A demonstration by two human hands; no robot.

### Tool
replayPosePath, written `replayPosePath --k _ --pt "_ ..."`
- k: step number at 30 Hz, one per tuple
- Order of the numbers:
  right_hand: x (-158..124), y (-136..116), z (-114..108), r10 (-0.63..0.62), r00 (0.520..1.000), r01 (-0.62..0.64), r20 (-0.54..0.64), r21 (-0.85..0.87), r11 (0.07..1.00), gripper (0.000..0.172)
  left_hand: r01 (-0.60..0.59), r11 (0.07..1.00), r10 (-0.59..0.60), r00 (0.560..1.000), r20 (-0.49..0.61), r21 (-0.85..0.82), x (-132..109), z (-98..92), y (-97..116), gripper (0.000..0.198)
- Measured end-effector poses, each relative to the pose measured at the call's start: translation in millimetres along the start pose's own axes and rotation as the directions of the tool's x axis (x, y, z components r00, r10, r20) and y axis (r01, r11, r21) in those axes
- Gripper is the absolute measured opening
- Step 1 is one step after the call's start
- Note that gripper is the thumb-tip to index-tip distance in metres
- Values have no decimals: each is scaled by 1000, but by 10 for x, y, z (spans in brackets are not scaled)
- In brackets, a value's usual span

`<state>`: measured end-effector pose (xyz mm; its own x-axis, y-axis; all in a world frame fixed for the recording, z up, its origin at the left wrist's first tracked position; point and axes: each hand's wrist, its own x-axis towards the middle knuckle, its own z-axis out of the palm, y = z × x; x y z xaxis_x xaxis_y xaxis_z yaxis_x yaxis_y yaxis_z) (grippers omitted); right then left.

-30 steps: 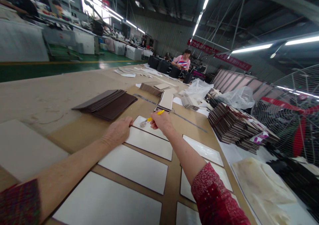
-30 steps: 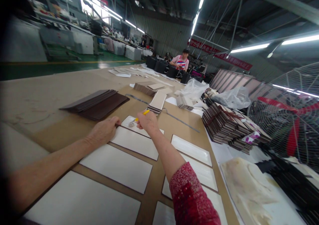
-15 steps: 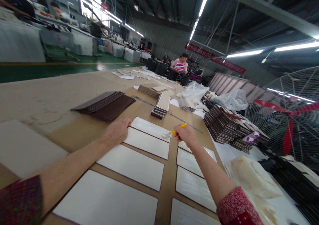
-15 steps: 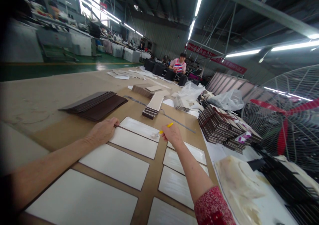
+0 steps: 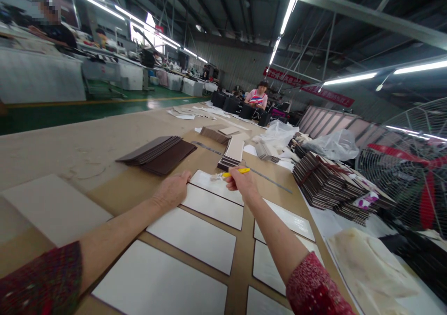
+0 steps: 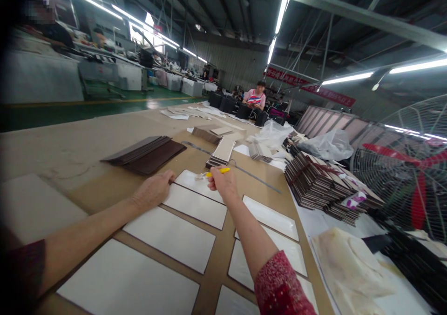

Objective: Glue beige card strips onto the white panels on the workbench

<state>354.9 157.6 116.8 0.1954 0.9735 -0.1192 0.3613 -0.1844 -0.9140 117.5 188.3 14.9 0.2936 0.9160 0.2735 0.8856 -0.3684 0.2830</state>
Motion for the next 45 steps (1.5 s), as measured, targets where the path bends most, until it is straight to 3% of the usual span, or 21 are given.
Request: replayPosePath --k 4,7,13,20,27,29,36,39,45 --pt "154 -43 478 24 999 -26 48 42 999 28 -2 1000 2 1000 9 12 -10 -16 10 21" --pt "249 -32 586 61 996 -62 66 14 998 26 9 1000 -9 1000 15 21 -13 -20 21 22" --pt "361 -92 396 82 993 -78 82 -57 995 25 41 999 -42 999 35 22 -19 -61 68 24" --pt "339 -75 566 91 991 -86 101 -54 995 28 38 999 -39 998 47 37 -23 -110 92 22" --pt "402 -112 103 146 987 -134 65 -157 978 26 24 999 -25 999 36 40 -18 -61 75 24" --pt "420 -140 68 124 991 -116 52 -136 984 28 26 999 -27 999 31 36 -18 -62 80 24" --pt "525 -90 498 84 994 -83 68 -18 996 27 27 998 -29 999 35 49 -21 -113 94 19" --pt "576 -39 535 114 991 -112 70 -26 993 27 22 998 -24 999 38 52 -24 -120 98 19" --pt "584 68 170 177 984 -173 28 -99 980 29 5 999 -7 1000 29 50 -32 -110 95 17"
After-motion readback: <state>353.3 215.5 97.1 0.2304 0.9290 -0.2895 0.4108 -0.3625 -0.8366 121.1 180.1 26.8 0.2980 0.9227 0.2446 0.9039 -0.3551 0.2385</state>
